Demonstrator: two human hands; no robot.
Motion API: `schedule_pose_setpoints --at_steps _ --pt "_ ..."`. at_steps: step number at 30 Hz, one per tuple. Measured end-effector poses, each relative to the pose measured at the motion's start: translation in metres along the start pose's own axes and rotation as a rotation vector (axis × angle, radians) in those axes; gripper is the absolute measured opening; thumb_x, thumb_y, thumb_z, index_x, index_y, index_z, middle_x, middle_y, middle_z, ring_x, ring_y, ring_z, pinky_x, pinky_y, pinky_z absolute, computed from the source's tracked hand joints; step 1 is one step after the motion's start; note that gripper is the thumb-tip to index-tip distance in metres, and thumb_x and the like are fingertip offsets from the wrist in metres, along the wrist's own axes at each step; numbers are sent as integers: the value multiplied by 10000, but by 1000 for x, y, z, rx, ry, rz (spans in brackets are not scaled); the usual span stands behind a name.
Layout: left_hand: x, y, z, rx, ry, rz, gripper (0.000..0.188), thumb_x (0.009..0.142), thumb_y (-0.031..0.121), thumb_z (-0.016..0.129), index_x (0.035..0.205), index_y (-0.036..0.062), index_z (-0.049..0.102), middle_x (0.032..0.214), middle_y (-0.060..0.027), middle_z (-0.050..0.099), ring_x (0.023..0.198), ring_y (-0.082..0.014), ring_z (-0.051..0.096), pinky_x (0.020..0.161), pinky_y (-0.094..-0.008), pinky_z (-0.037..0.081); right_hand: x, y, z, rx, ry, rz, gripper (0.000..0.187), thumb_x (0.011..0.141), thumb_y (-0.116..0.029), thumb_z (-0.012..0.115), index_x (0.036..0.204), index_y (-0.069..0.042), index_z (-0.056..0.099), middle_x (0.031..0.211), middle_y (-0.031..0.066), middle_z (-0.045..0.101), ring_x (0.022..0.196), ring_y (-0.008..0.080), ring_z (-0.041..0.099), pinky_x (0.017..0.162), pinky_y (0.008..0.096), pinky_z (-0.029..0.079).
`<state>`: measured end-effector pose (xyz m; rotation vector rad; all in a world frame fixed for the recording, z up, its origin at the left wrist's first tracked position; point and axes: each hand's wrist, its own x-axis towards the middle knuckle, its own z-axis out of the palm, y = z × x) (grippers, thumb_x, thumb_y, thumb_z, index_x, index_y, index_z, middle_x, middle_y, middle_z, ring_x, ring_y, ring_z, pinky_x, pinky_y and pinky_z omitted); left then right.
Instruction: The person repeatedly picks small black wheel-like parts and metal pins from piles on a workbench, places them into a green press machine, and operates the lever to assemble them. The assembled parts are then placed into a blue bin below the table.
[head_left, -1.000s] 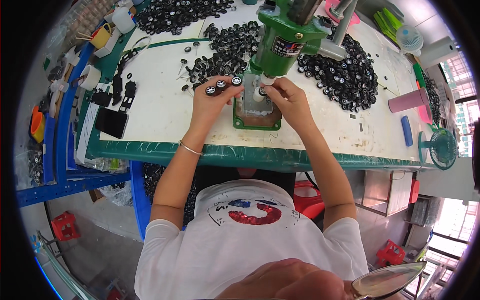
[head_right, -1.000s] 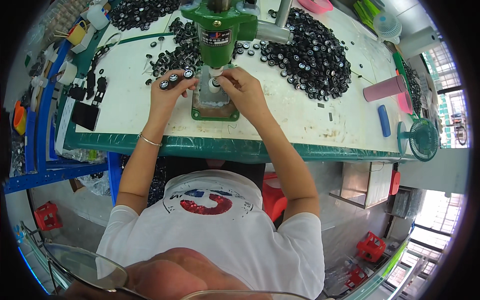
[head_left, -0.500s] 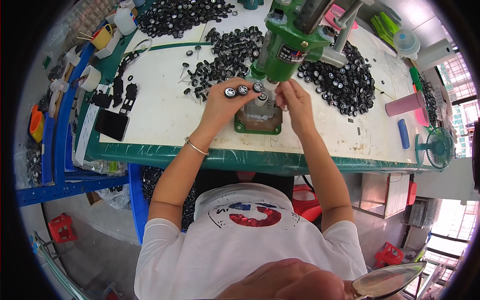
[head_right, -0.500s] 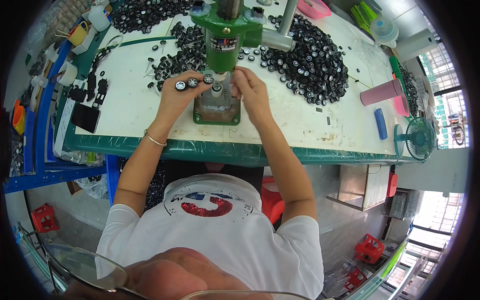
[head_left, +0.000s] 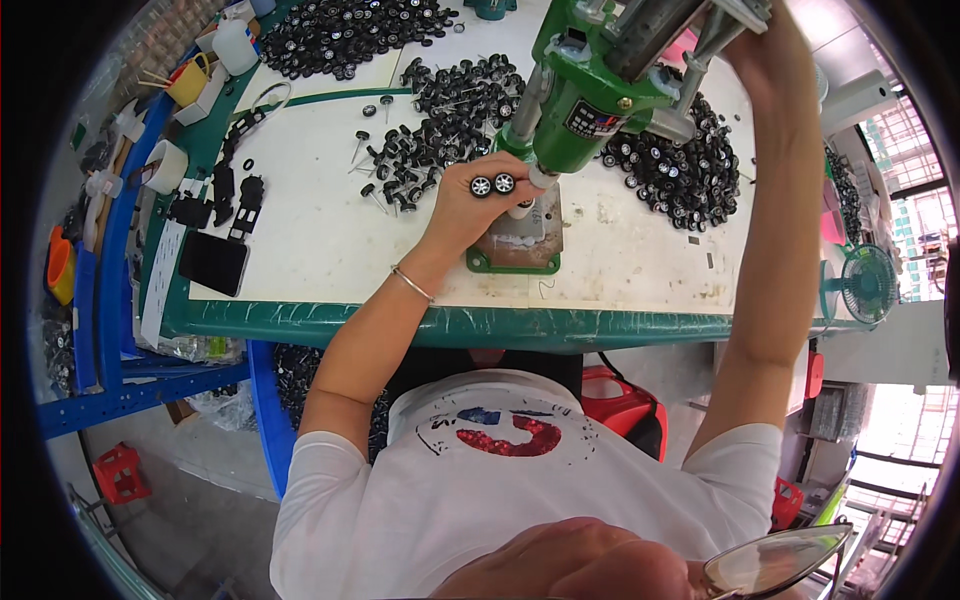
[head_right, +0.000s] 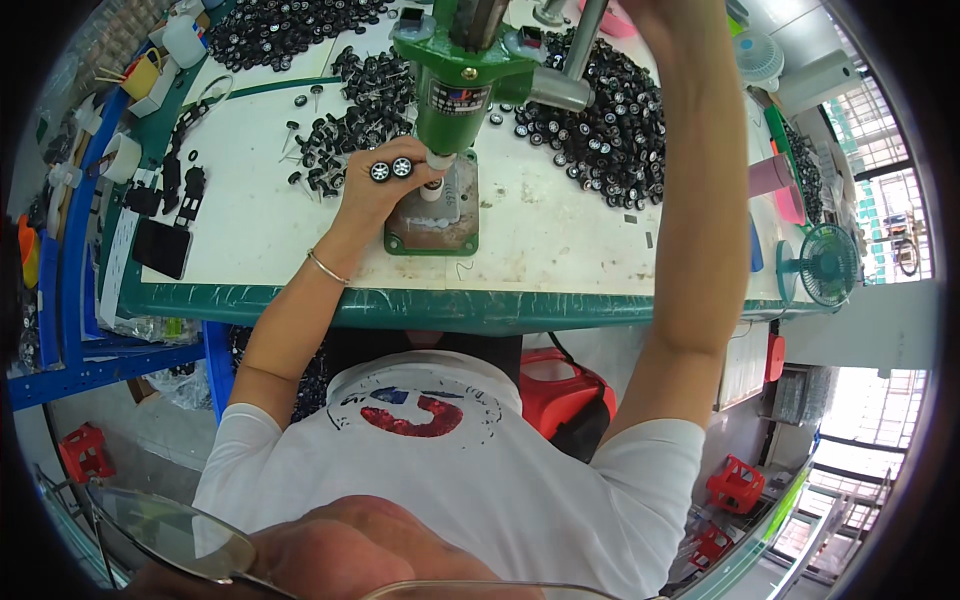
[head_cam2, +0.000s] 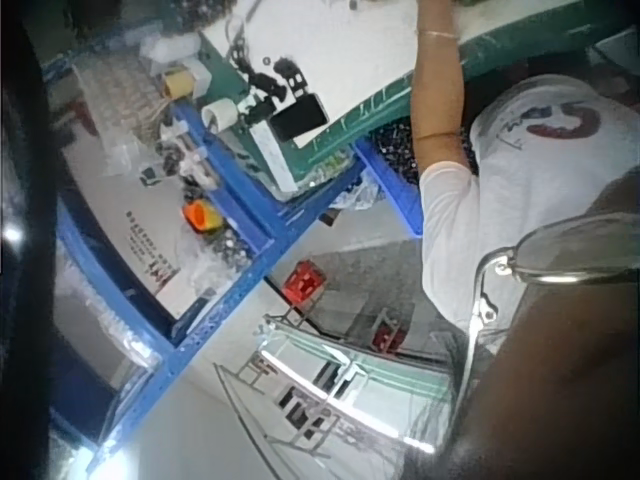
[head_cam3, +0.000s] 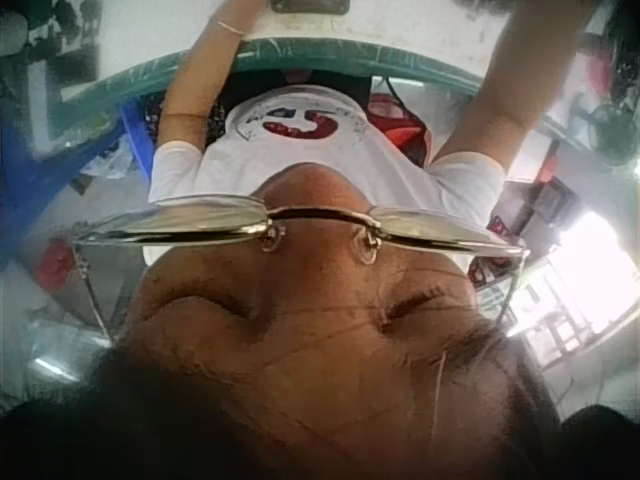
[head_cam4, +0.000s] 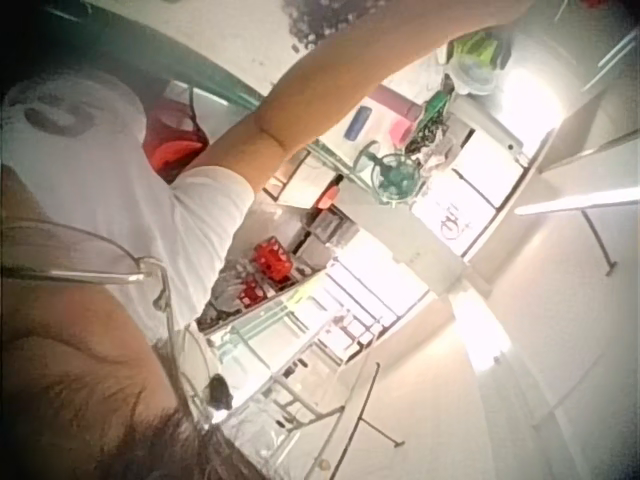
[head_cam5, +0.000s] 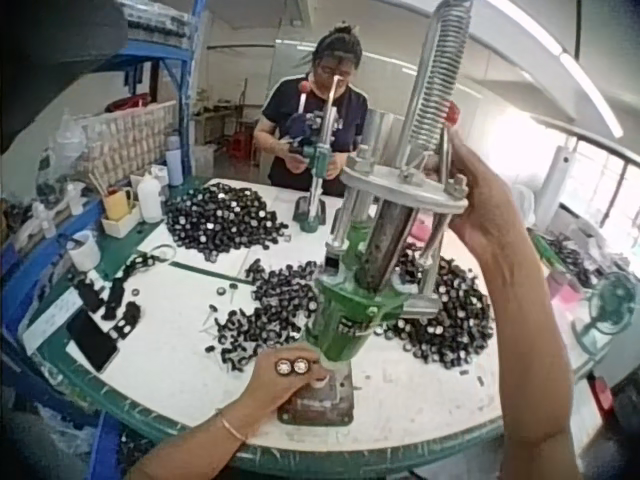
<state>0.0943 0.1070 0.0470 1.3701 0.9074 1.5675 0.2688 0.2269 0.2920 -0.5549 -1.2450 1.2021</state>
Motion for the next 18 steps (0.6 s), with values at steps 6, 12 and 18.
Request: schedule_pose_setpoints --at_steps 6,12,18 --pt "2 2 -1 7 -17 25 156 711 -19 757 848 -32 684 838 -40 657 743 -79 574 683 -220 468 43 12 -14 267 -288 -7 216 940 -222 570 776 -94 511 511 -71 367 386 32 321 335 169 270" --pt "-3 1 -4 18 9 19 150 709 -30 752 838 -42 675 834 -48 655 745 -88 579 698 -225 472 -2 0 2 186 -158 -191 262 905 -300 620 744 -141 487 524 -92 339 393 7 254 331 168 187" --pt "-2 -5 -5 57 6 17 169 701 -39 750 854 -44 678 843 -61 658 769 -103 592 726 -236 480 -64 -12 19 -174 -230 -796 298 931 -324 561 722 -162 424 525 -85 258 401 10 192 336 174 171"
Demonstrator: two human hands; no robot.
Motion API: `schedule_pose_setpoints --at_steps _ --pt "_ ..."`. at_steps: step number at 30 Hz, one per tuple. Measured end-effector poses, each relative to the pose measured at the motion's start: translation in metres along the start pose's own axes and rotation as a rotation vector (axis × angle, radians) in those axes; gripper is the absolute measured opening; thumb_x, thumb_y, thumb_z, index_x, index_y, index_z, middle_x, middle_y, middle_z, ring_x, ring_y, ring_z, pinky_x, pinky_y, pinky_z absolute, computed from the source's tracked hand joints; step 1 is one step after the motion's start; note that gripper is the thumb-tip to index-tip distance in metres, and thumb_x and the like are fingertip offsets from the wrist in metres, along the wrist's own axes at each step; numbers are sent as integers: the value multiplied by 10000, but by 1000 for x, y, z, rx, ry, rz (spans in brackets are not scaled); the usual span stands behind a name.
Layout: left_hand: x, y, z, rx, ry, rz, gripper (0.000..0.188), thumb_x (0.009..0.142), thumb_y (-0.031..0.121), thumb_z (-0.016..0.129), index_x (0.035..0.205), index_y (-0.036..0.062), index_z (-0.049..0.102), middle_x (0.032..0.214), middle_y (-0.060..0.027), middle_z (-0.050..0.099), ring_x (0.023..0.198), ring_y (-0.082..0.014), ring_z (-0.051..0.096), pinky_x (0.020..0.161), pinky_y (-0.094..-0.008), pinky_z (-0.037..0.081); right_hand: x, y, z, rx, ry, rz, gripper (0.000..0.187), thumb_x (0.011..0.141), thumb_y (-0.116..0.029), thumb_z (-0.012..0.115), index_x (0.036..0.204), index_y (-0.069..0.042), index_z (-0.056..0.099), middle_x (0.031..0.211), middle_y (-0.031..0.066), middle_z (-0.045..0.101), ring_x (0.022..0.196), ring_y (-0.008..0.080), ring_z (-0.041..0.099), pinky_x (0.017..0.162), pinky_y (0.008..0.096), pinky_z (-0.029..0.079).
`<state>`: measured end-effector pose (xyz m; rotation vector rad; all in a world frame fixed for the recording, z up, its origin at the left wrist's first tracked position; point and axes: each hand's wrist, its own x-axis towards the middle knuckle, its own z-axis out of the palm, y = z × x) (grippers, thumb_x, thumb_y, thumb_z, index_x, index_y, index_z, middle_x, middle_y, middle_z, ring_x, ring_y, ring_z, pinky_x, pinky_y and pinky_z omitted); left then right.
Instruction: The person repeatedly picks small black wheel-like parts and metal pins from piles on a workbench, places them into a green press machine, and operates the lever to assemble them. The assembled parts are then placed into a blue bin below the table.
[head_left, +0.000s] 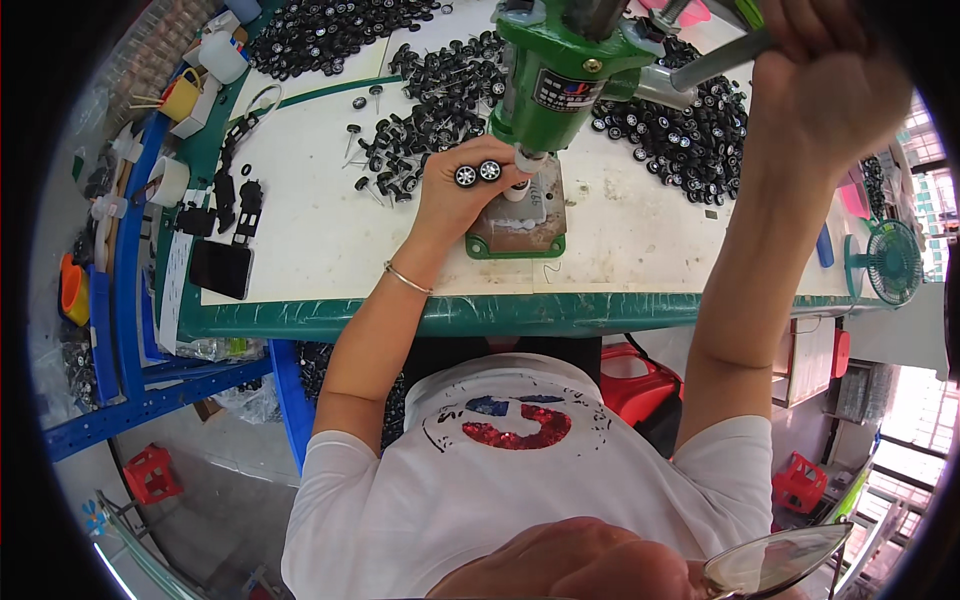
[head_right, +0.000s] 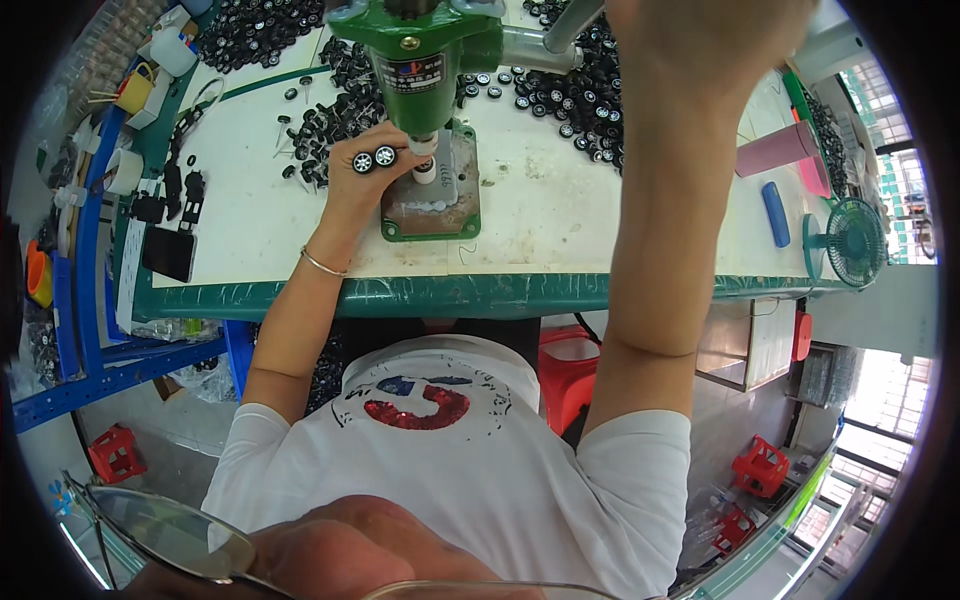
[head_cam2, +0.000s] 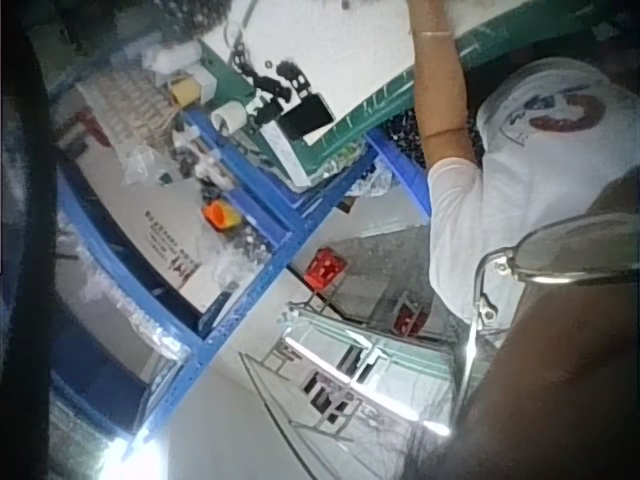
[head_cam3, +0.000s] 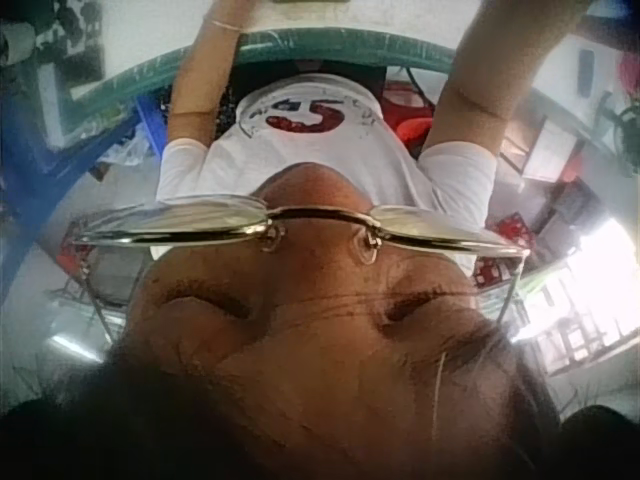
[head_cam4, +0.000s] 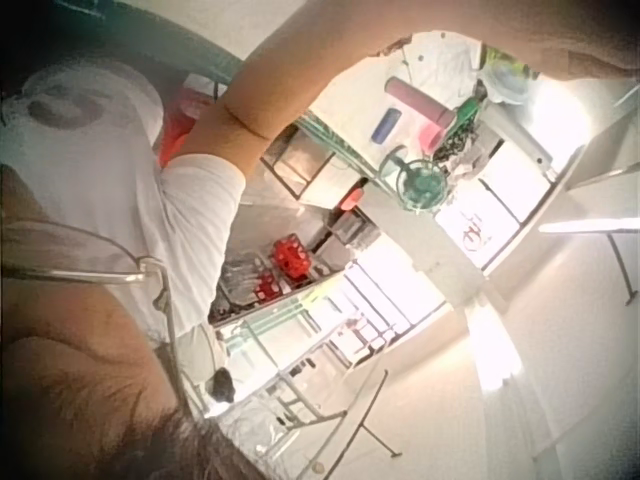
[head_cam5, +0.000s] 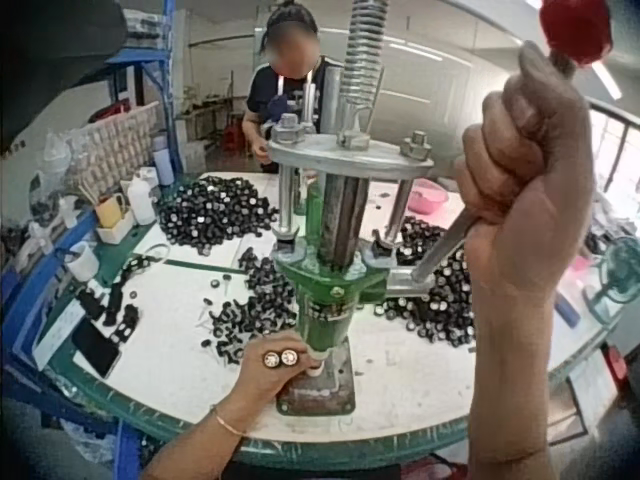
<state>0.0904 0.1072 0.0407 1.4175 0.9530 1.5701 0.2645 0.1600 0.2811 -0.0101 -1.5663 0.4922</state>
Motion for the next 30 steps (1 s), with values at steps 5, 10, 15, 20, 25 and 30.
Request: schedule_pose_setpoints --at_steps 5,10,15,20,25,30 --pt "-2 2 0 6 11 -21 186 691 -28 760 858 -44 680 869 -69 655 787 -114 604 745 -239 485 -14 -9 -35 204 -112 16 254 931 -258 497 728 -107 472 535 -34 329 418 65 270 382 213 230" --pt "-6 -2 0 -3 35 -75 206 723 28 766 897 -38 679 908 -62 655 793 -100 604 720 -230 491 -18 -15 -26 357 -94 182 275 905 -192 475 654 -90 428 536 2 353 433 103 289 410 255 235" --pt "-7 14 3 45 -17 -180 293 743 104 773 999 -7 686 932 -40 671 838 -91 591 767 -236 480 -3 -17 16 74 263 305 353 892 -137 473 601 -111 274 527 -17 213 452 78 191 412 259 166" --pt "-3 25 8 66 -37 -325 268 785 100 712 1034 5 678 926 -32 680 842 -98 606 796 -249 470 33 70 -26 304 254 645 152 942 -170 516 865 -39 524 660 -14 455 575 84 455 461 191 355" --pt "-18 32 -32 -380 349 -234 180 766 66 668 928 -13 666 794 -47 649 777 -165 636 762 -278 470 26 94 -20 488 72 751 237 972 -256 518 871 -45 558 598 -55 446 437 40 410 401 168 339" --pt "-51 30 -113 152 531 -344 185 828 153 680 938 5 685 626 18 540 531 -47 449 491 -200 338 -43 77 -52 27 94 643 246 952 -180 482 1002 34 593 864 47 623 720 131 596 662 266 492"
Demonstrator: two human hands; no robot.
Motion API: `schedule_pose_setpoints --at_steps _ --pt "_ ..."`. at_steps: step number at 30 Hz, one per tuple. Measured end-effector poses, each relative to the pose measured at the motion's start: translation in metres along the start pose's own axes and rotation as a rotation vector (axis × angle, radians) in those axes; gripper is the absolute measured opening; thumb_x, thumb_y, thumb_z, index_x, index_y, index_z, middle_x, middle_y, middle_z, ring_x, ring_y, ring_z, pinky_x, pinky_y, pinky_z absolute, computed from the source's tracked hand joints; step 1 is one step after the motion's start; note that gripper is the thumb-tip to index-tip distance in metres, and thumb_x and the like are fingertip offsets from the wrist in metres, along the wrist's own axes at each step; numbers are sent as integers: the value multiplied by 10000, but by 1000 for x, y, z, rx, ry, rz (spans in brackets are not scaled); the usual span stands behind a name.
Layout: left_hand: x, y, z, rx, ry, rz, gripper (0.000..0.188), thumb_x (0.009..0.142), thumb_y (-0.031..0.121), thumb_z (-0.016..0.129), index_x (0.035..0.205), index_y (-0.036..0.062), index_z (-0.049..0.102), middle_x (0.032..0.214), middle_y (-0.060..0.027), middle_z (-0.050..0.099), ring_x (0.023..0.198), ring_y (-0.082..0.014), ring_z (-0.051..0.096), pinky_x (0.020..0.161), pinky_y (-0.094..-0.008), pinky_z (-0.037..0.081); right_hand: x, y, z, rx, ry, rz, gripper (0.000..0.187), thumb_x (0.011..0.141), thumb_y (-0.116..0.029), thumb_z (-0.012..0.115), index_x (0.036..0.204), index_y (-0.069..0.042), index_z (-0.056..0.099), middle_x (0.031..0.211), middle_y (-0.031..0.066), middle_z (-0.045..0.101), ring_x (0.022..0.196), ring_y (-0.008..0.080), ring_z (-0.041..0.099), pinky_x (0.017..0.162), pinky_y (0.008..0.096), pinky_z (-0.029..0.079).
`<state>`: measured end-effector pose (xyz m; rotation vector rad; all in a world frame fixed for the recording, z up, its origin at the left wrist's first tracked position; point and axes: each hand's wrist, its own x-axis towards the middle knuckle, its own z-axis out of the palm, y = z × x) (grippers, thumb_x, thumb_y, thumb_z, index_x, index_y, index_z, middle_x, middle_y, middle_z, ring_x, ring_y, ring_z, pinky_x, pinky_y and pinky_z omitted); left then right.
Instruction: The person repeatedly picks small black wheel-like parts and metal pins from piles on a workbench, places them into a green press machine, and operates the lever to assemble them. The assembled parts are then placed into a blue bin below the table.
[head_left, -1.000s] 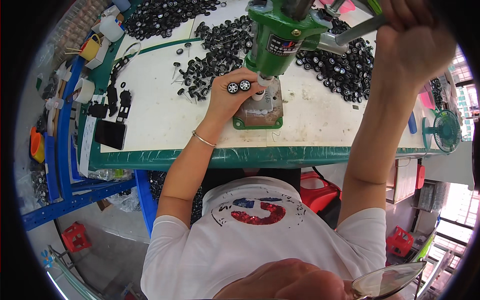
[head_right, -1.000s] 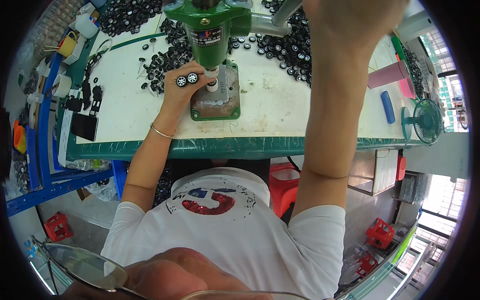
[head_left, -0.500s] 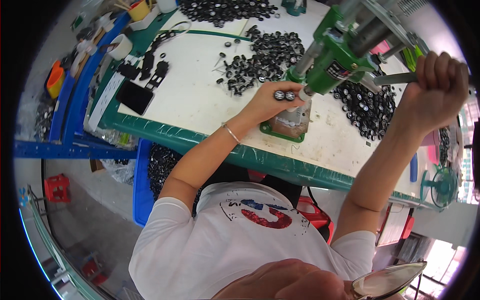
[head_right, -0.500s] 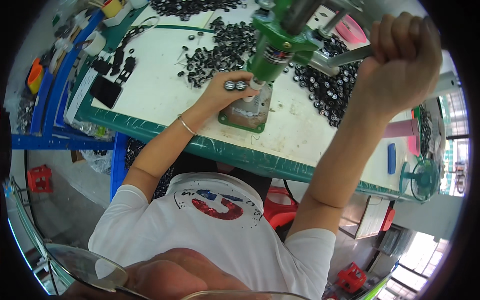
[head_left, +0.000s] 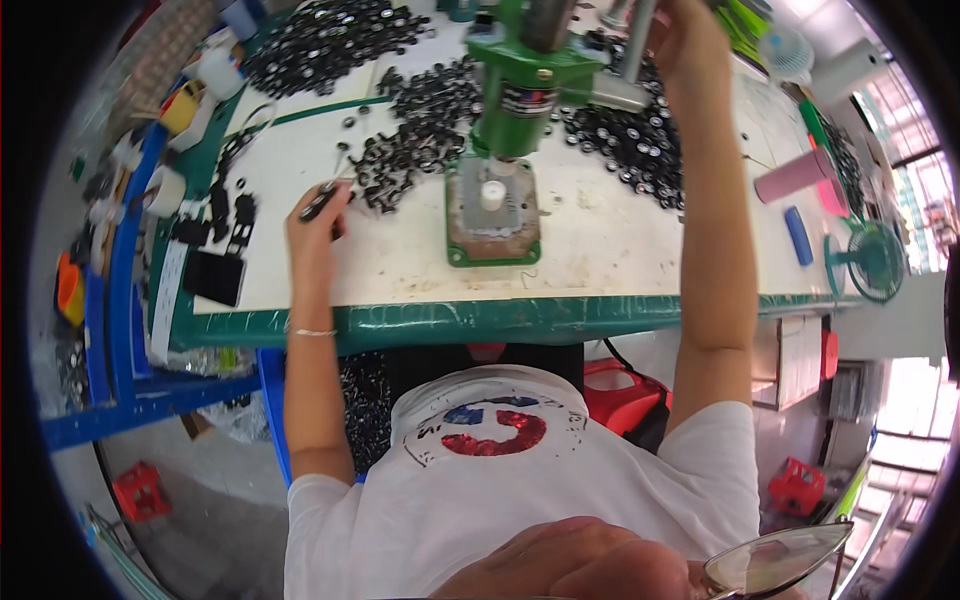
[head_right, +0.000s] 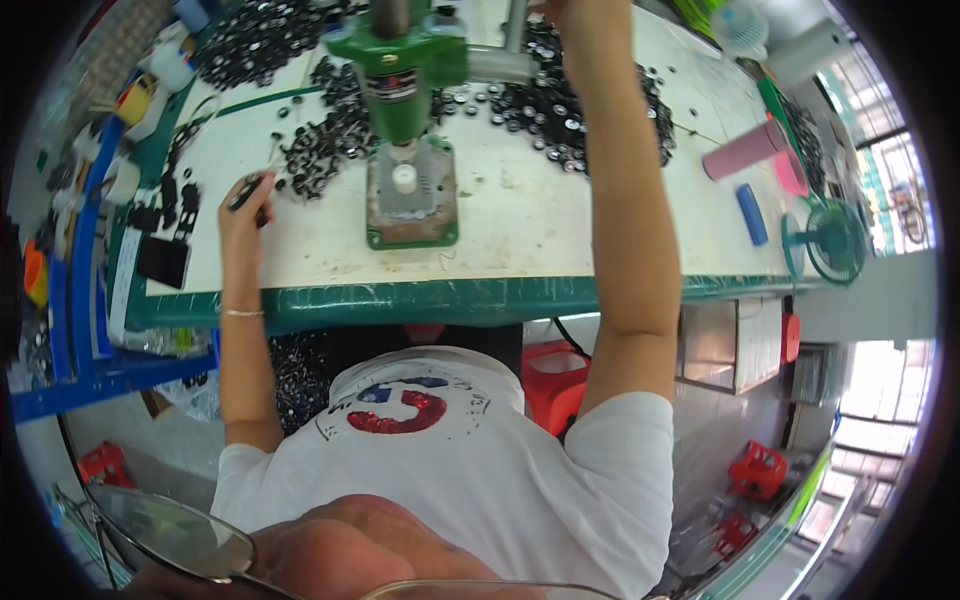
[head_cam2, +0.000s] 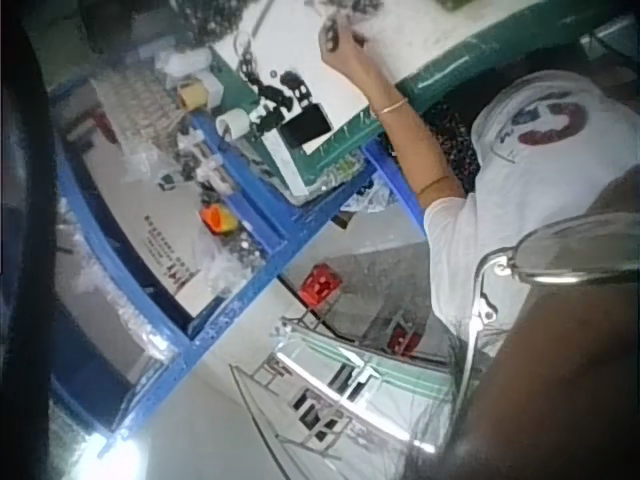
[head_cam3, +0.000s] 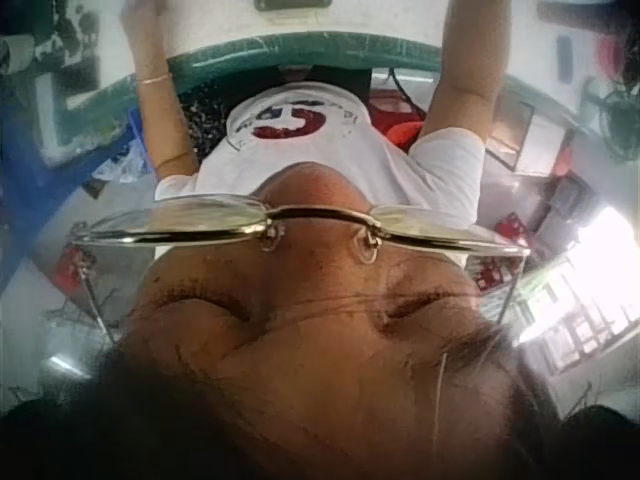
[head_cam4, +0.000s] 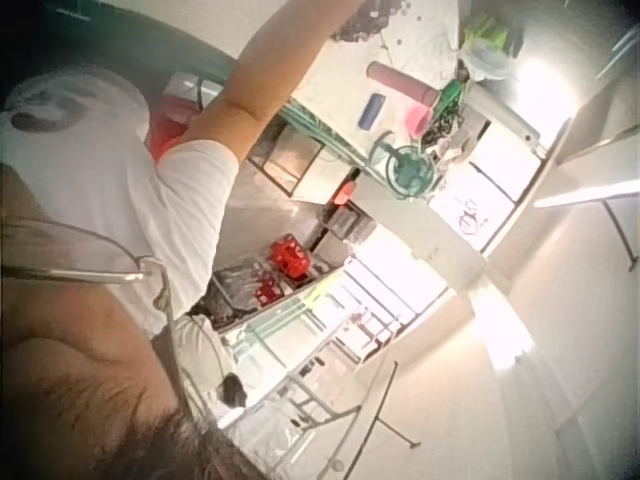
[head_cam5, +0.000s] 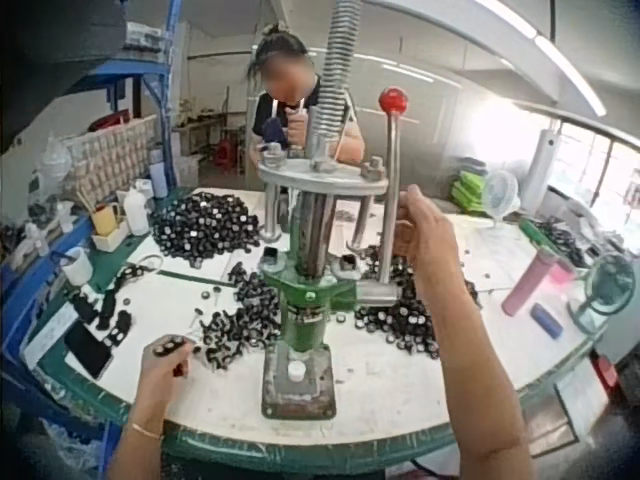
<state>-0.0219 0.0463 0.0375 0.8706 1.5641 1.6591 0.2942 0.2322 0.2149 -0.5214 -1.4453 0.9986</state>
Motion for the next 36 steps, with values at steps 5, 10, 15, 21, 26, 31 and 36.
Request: schedule_pose_setpoints --at_steps 5,10,15,21,26,31,36 --pt "13 -2 -14 654 -18 -138 314 755 294 759 852 4 688 505 -1 500 420 -79 435 410 -245 331 -96 71 -66 -926 -140 188 258 843 -231 637 1008 -34 665 841 106 668 728 173 635 685 309 498" --pt "19 4 1 814 -29 -84 331 707 302 762 740 -8 652 505 -57 558 418 -126 510 414 -269 380 -147 102 -85 -1439 -224 -91 106 816 -182 640 876 -97 661 855 74 627 801 259 599 725 389 449" --pt "33 -8 3 750 -71 -130 241 694 234 712 700 0 654 472 -72 556 421 -145 536 436 -295 409 -147 112 -90 -1509 -233 -175 104 814 -159 632 901 -105 651 859 56 626 838 232 579 766 372 412" --pt "19 -6 -6 318 -39 -89 161 741 137 708 814 -2 675 640 -52 630 518 -98 550 473 -227 413 -142 107 -64 -932 -93 14 111 870 -107 576 946 -54 637 915 90 648 821 238 607 755 337 457" --pt "-4 11 17 55 -109 -23 205 791 107 707 943 -28 680 762 -52 648 674 -102 576 563 -213 434 -152 81 1 -352 -258 382 203 929 -120 537 1078 -10 620 912 61 654 781 122 594 708 252 469" --pt "-16 13 43 -72 -235 -17 203 775 120 737 911 -23 688 731 -55 655 619 -90 569 567 -212 443 -158 93 32 -242 -282 522 213 929 -150 549 1061 -1 625 872 48 642 769 115 573 717 242 459" --pt "-22 5 56 -74 -313 -29 198 782 117 734 926 -11 689 739 -44 655 631 -84 574 562 -210 444 -165 88 49 -383 -347 307 180 908 -138 577 1025 -19 644 952 72 551 759 149 535 680 269 437"
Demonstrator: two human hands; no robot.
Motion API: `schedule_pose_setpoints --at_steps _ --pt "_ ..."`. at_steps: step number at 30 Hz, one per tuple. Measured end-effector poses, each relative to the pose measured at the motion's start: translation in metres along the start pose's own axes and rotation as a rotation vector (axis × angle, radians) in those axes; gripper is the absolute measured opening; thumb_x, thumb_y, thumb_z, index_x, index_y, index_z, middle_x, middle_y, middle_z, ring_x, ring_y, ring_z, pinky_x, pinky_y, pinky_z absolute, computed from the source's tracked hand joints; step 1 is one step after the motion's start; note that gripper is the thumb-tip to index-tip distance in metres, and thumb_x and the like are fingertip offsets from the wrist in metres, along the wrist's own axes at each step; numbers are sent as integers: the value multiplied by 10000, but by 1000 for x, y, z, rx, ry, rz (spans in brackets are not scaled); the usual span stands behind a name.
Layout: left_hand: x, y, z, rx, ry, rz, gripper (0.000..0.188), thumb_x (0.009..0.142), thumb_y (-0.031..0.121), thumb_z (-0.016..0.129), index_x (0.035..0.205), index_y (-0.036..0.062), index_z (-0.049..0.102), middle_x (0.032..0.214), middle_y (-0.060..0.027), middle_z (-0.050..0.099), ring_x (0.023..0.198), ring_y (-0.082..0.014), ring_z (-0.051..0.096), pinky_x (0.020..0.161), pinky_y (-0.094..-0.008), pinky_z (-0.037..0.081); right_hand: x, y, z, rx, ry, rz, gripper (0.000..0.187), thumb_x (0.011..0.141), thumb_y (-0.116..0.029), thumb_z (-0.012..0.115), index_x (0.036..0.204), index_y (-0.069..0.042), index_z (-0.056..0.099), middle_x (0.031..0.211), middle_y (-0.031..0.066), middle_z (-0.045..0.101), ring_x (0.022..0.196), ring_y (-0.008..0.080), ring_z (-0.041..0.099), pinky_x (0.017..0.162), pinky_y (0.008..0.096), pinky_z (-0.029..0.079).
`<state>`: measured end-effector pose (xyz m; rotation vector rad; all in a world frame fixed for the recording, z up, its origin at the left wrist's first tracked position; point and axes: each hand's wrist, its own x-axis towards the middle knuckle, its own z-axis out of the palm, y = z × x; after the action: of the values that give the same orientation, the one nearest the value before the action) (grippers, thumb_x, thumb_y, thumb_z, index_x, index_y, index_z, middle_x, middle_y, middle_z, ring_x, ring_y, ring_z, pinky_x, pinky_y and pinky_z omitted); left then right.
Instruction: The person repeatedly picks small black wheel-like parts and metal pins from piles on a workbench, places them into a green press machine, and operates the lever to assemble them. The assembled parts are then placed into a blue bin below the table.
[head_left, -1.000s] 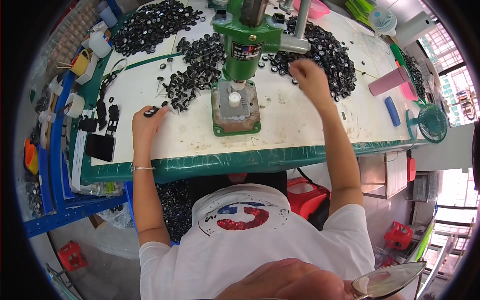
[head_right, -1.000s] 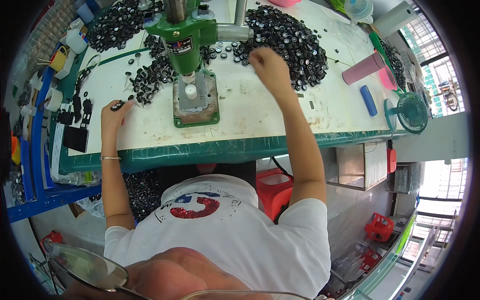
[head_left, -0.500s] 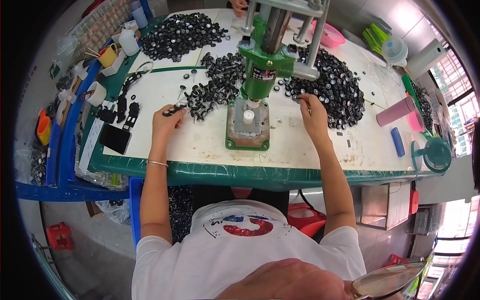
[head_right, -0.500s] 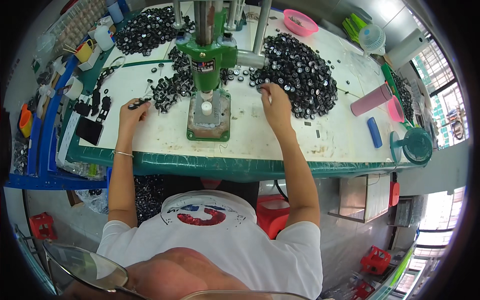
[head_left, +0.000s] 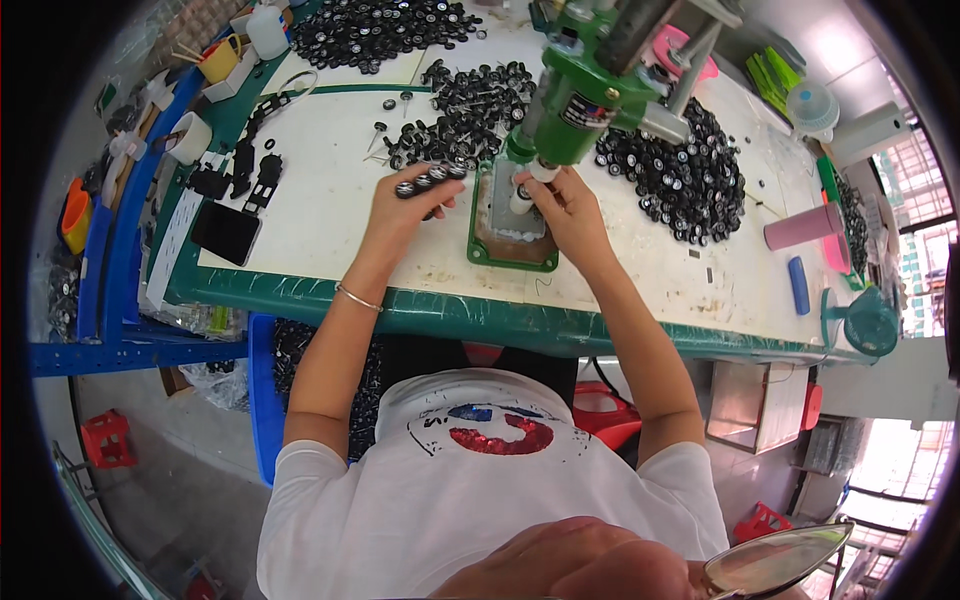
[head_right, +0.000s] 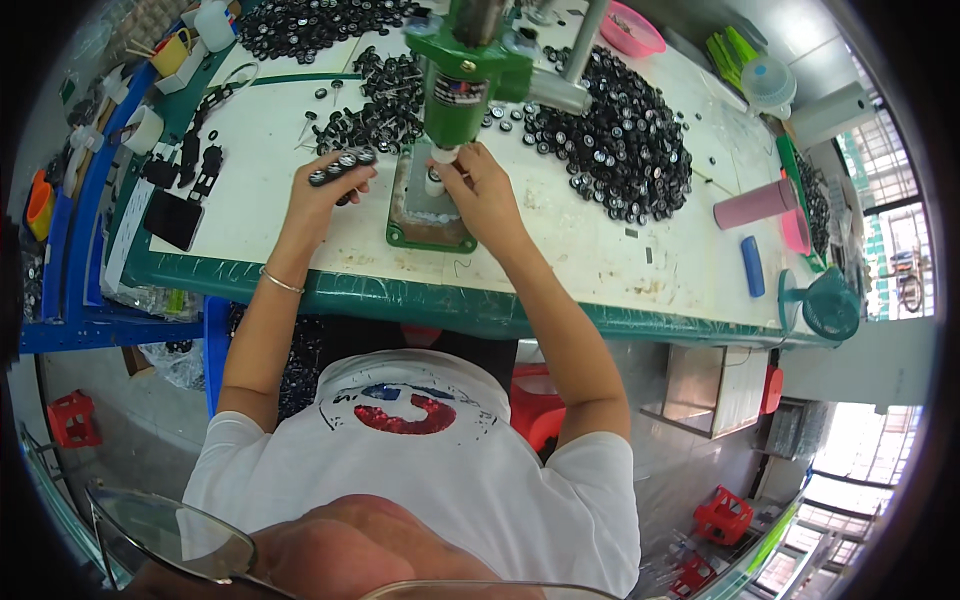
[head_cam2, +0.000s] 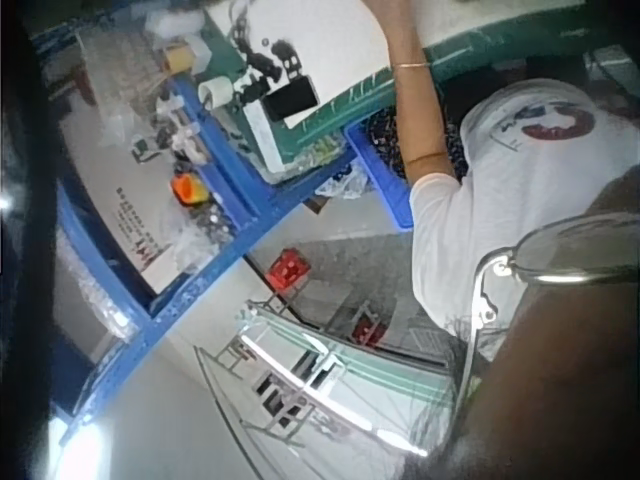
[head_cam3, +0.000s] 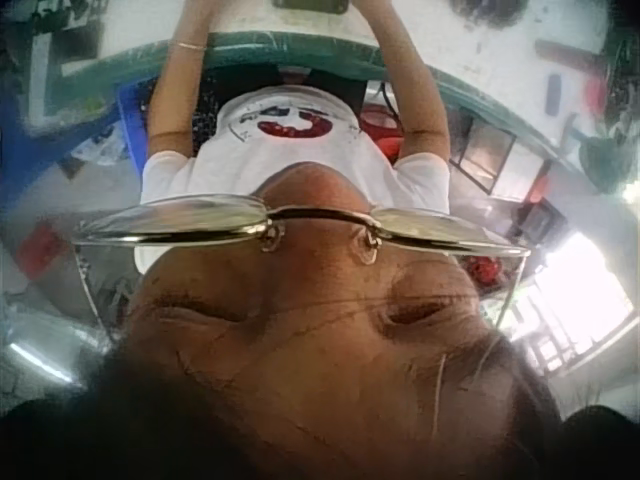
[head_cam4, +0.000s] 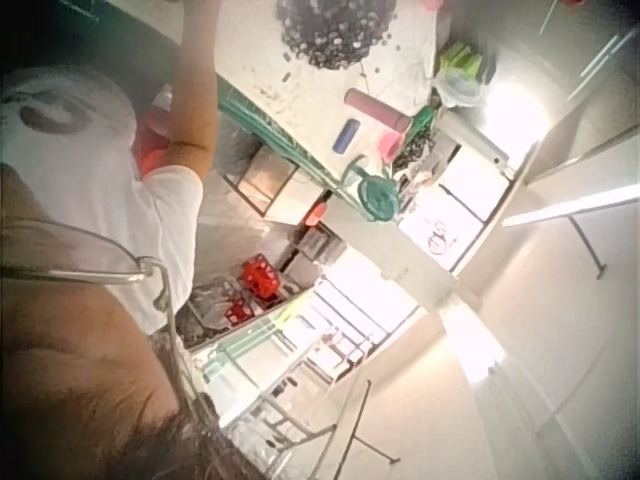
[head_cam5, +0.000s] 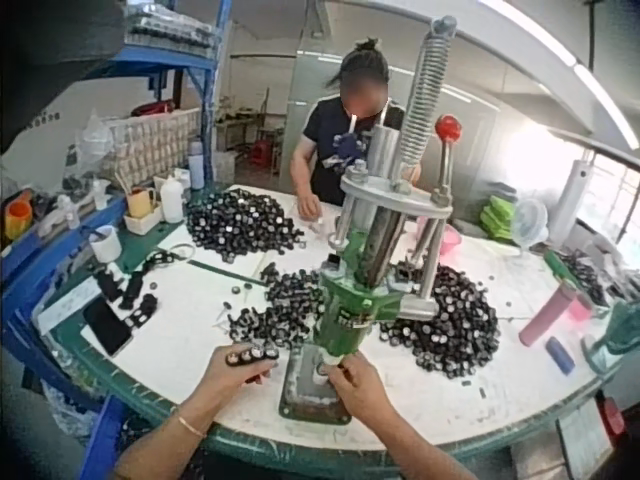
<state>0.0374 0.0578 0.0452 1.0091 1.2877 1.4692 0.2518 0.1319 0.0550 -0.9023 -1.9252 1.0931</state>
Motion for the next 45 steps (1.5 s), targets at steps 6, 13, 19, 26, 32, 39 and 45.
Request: schedule_pose_setpoints --at_steps 6,13,19,26,32,39,45 --pt "5 10 32 81 -157 152 166 771 102 747 903 16 691 766 -15 652 655 -64 574 590 -212 449 -5 5 -2 27 18 55 179 918 -135 584 1013 6 641 932 51 558 754 119 533 686 254 427" --pt "15 6 50 136 -188 369 248 741 93 764 947 -12 674 877 -40 653 795 -109 601 746 -249 474 -4 2 -12 280 -13 229 236 975 -191 506 1107 -21 603 815 5 604 746 65 527 666 219 409" --pt "28 2 59 122 -182 444 283 722 119 780 928 -37 666 869 -75 663 757 -157 614 733 -274 476 7 -4 -59 271 193 156 235 954 -170 534 1096 3 607 927 48 630 743 94 574 620 230 422" --pt "32 -7 60 -32 -201 371 226 692 34 785 880 -29 678 847 -39 666 733 -87 594 694 -234 467 67 -86 -117 600 325 -100 351 999 -283 403 1121 4 566 1098 98 611 1039 195 544 909 338 410" --pt "41 -13 65 -142 -312 327 212 693 2 784 870 -43 675 867 -29 657 766 -77 572 716 -230 467 170 -156 -180 615 50 -183 209 979 -245 460 920 -73 564 732 4 531 607 105 477 533 228 384" --pt "41 -8 62 -120 -306 312 208 704 -20 770 892 -45 684 865 -26 646 763 -75 570 710 -223 469 173 -157 -163 832 144 -314 185 927 -222 566 797 -108 500 552 -77 348 401 14 278 333 180 218" --pt "36 -4 61 -78 -297 288 205 698 -24 766 884 -49 682 879 -35 650 753 -76 583 706 -223 478 100 -198 -106 399 464 -676 236 912 -278 591 777 -131 465 549 -101 292 411 6 230 347 172 172"
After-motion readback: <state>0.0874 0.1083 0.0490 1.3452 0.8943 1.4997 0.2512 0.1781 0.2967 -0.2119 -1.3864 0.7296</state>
